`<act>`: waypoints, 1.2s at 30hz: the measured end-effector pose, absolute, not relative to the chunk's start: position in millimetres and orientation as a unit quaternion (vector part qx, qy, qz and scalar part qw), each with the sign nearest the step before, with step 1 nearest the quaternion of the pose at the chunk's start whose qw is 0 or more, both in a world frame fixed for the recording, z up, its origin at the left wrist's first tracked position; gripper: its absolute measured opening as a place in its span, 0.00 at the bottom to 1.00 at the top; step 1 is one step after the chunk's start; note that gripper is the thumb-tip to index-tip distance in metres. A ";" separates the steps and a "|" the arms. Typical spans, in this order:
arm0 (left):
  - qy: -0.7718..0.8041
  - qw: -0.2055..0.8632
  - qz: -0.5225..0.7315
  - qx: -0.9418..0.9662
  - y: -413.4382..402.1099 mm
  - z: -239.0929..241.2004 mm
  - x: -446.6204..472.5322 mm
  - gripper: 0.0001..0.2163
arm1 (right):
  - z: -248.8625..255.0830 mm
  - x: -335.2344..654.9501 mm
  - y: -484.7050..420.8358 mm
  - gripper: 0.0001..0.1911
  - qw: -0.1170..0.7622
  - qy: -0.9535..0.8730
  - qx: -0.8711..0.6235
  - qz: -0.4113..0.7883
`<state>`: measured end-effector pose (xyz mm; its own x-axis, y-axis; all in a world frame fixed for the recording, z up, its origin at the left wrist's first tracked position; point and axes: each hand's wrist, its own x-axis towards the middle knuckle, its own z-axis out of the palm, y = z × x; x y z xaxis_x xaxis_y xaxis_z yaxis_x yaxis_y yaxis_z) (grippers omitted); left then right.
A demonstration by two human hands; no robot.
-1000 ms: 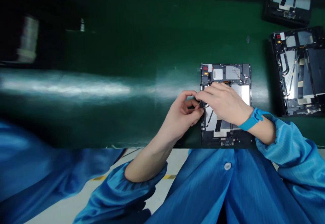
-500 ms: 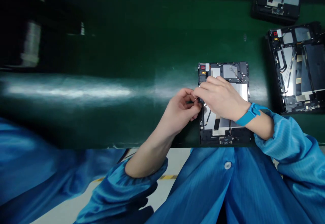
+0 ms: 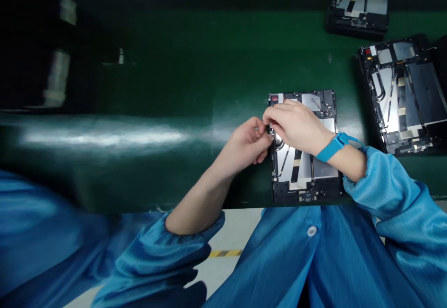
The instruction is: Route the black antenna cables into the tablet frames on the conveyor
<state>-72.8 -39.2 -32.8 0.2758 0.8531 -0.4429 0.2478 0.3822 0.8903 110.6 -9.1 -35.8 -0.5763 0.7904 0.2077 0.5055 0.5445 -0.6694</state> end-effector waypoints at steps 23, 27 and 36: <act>0.568 0.634 0.300 0.431 -3.7 -39.5 -61.6 0.18 | -27.0 107.0 0.6 0.14 0.283 -0.744 -0.515 0.318; 0.568 0.628 0.285 0.448 -4.4 -39.5 -62.2 0.18 | -32.8 106.5 2.7 0.14 0.276 -0.756 -0.515 0.293; 0.622 0.580 0.282 0.445 -4.3 -33.8 -47.5 0.13 | -24.6 125.1 -19.1 0.12 0.357 -0.749 -0.537 0.154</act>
<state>-47.5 -4.3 -33.8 0.0684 0.8798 -0.4704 0.2253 0.4457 0.8664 125.1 -19.1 -24.6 -0.1684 0.9136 0.3702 0.6940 0.3766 -0.6137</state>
